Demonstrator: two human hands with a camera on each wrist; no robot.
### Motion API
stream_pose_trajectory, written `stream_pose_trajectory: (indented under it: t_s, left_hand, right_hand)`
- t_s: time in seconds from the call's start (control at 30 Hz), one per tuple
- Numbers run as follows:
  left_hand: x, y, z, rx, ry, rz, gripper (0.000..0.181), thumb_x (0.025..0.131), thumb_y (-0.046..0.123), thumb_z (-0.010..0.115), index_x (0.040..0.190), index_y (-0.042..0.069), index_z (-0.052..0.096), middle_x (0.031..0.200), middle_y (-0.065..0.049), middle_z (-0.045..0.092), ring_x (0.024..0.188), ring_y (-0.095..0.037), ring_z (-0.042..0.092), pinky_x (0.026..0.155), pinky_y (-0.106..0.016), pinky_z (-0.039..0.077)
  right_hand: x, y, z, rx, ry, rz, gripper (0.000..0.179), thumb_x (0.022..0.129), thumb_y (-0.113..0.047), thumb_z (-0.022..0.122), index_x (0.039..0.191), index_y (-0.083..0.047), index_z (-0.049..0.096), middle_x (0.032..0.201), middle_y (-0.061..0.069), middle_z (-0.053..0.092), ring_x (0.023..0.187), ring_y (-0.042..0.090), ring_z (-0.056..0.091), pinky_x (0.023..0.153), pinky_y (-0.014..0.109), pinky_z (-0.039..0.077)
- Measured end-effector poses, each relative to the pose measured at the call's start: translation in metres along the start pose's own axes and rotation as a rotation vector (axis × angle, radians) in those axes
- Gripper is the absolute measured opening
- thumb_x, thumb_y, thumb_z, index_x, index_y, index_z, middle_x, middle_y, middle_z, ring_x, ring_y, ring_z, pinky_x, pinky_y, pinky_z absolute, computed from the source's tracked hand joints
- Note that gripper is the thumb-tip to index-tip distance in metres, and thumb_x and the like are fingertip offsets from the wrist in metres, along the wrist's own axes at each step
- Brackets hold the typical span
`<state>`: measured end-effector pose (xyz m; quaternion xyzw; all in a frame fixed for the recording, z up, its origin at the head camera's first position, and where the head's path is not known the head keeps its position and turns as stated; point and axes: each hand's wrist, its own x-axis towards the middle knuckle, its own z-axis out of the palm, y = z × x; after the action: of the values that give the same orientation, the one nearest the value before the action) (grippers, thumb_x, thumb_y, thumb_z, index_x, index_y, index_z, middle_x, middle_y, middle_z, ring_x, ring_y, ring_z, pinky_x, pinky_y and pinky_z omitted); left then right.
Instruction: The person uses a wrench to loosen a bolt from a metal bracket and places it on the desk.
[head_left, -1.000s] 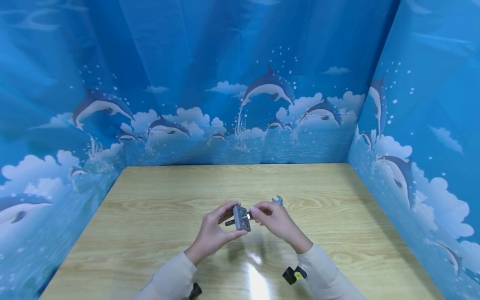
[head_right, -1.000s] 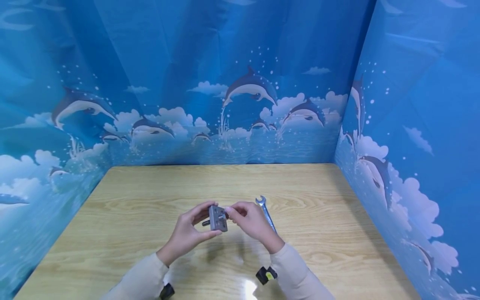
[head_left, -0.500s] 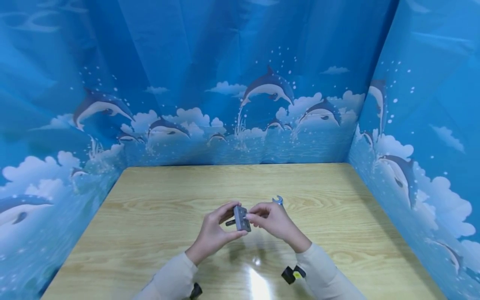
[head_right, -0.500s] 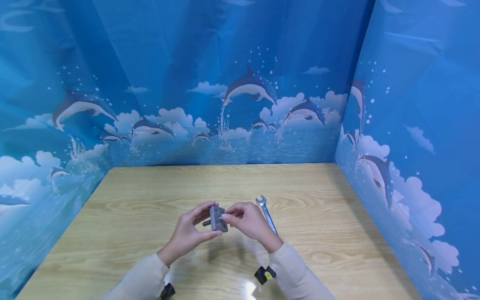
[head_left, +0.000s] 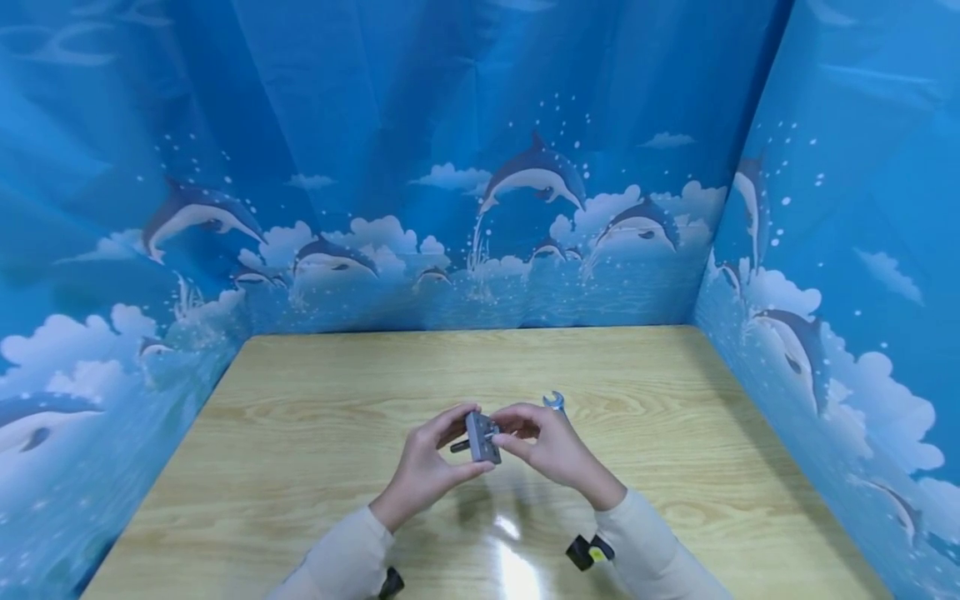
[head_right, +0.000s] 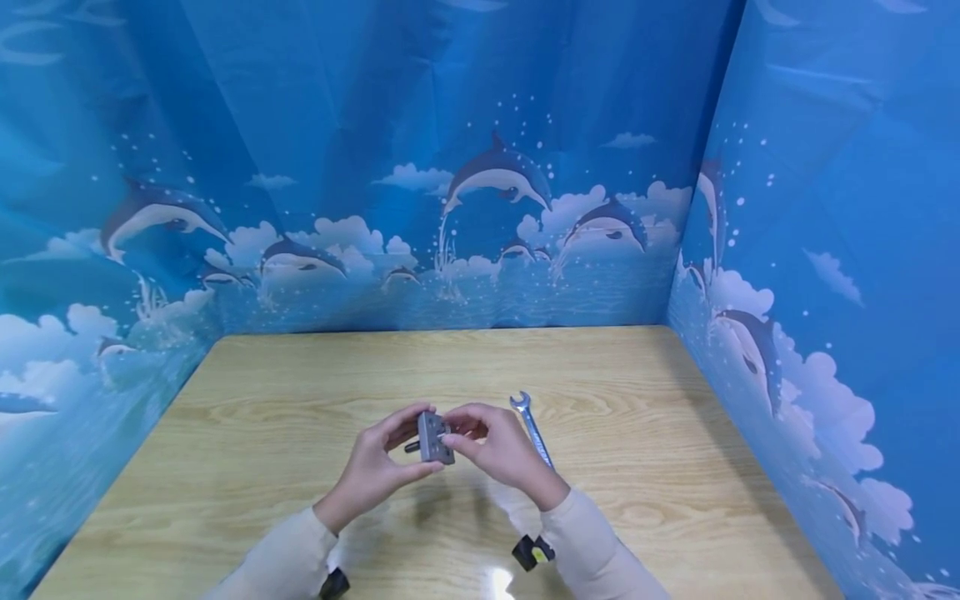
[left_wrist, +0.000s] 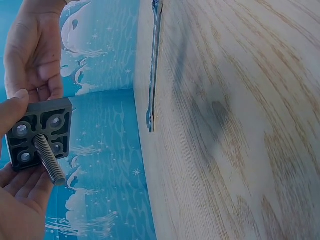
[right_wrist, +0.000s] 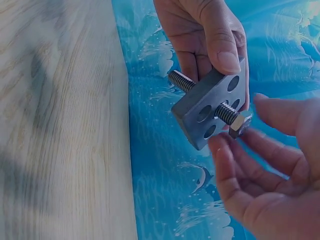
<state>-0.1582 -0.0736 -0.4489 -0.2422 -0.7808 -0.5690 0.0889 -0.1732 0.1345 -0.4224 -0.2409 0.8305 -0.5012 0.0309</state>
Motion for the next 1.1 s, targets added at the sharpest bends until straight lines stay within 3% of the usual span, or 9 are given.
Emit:
stream_pose_trajectory:
  t_s: [0.23,0.47,0.63,0.73,0.93,1.1]
  left_hand:
    - [-0.001,0.005,0.000,-0.008,0.011,-0.017,0.073,0.065,0.003,0.086,0.131,0.006,0.054,0.126,-0.011,0.061,0.113,-0.023,0.062,0.098,-0.029,0.050]
    - [-0.001,0.029,-0.002,0.008,0.009,0.003,0.070,0.065,-0.005,0.083,0.127,-0.005,0.053,0.123,-0.019,0.061,0.110,-0.032,0.063,0.097,-0.034,0.052]
    - [-0.001,0.011,-0.001,0.005,0.011,0.001,0.072,0.064,0.000,0.085,0.129,0.002,0.054,0.124,-0.014,0.062,0.111,-0.028,0.062,0.097,-0.032,0.052]
    - [-0.002,-0.001,0.001,-0.004,0.009,0.002,0.074,0.064,0.006,0.086,0.131,0.008,0.054,0.126,-0.009,0.062,0.112,-0.023,0.062,0.098,-0.029,0.051]
    - [-0.002,-0.005,0.001,0.002,0.008,0.039,0.073,0.065,0.012,0.087,0.131,0.012,0.055,0.124,-0.005,0.063,0.111,-0.019,0.063,0.096,-0.027,0.052]
    - [-0.002,-0.005,0.000,0.016,0.007,0.039,0.072,0.066,0.014,0.087,0.131,0.013,0.055,0.124,-0.003,0.063,0.111,-0.018,0.063,0.096,-0.027,0.052]
  right_hand:
    - [0.001,0.004,0.002,0.037,-0.002,0.119,0.033,0.093,-0.035,0.063,0.108,-0.006,0.069,0.093,0.007,0.071,0.078,0.018,0.066,0.068,0.028,0.059]
    - [0.003,0.004,0.003,0.029,-0.011,0.148,0.038,0.096,-0.040,0.055,0.099,-0.005,0.071,0.077,0.005,0.068,0.067,0.020,0.063,0.059,0.028,0.057]
    - [0.004,0.003,0.003,0.015,-0.027,0.144,0.034,0.094,-0.037,0.059,0.098,-0.006,0.071,0.077,0.007,0.068,0.066,0.018,0.062,0.057,0.028,0.056]
    - [0.003,0.001,0.003,0.018,-0.030,0.130,0.027,0.091,-0.030,0.065,0.102,-0.005,0.070,0.084,0.006,0.070,0.072,0.015,0.064,0.063,0.028,0.058]
    - [0.001,-0.002,0.001,0.074,-0.033,0.083,0.022,0.086,-0.009,0.070,0.108,-0.006,0.068,0.098,0.006,0.070,0.086,0.017,0.065,0.076,0.023,0.058]
    - [0.001,0.001,0.000,0.104,-0.034,0.059,0.023,0.086,-0.008,0.070,0.109,-0.006,0.069,0.100,0.008,0.070,0.088,0.018,0.065,0.076,0.023,0.059]
